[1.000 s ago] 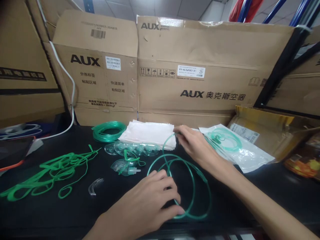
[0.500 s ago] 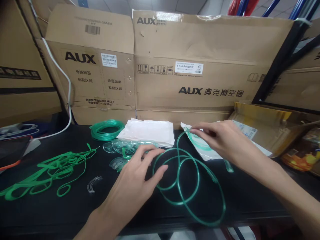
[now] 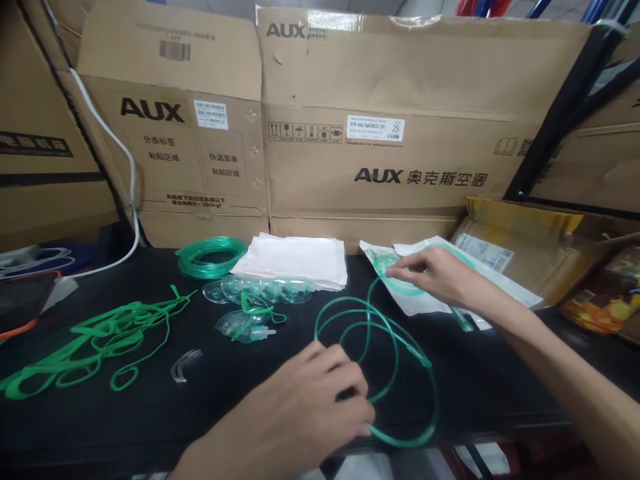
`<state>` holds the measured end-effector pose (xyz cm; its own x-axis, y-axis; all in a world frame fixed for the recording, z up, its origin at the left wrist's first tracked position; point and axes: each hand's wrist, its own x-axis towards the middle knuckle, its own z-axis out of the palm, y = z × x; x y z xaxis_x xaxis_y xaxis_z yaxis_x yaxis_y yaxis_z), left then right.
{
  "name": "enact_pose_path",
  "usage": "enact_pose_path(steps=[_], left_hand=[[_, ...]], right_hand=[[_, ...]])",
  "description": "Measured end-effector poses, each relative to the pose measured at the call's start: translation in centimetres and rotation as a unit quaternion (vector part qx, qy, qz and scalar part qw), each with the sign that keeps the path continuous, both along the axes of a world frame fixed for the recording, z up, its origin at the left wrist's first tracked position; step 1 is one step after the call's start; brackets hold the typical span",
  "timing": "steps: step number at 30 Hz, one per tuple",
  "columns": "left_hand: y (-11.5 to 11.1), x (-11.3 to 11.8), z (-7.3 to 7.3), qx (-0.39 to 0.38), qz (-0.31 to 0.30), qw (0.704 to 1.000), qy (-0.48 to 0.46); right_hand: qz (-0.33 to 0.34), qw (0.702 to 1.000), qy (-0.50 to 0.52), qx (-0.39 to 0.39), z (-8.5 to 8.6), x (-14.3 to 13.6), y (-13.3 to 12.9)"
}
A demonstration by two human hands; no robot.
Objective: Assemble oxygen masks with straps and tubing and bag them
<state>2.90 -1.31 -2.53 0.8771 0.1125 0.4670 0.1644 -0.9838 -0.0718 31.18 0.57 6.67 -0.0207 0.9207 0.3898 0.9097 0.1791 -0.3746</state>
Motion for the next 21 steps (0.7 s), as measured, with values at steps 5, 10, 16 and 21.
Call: enact_pose_path(steps=[5, 10, 16, 21], left_hand=[[1.4, -2.6, 1.8, -0.062, 0.127, 0.989, 0.04], [1.5, -2.9, 1.5, -0.189, 0.194, 0.962, 0.028], [0.9, -2.7, 1.5, -0.281, 0.209, 0.937, -0.003], [0.9, -2.2, 0.9, -0.265, 0.123, 0.956, 0.033]], right_hand=[[0.036, 0.974, 0.129, -0.183, -0.6, 1.2, -1.3], [0.025, 0.922, 0.282, -0.264, -3.4, 0.8, -2.1], [0.006, 0.864, 0.406, -0.297, -5.5, -0.3, -4.4], [0.012, 0.808, 0.501, -0.309, -5.2, -1.5, -6.6]])
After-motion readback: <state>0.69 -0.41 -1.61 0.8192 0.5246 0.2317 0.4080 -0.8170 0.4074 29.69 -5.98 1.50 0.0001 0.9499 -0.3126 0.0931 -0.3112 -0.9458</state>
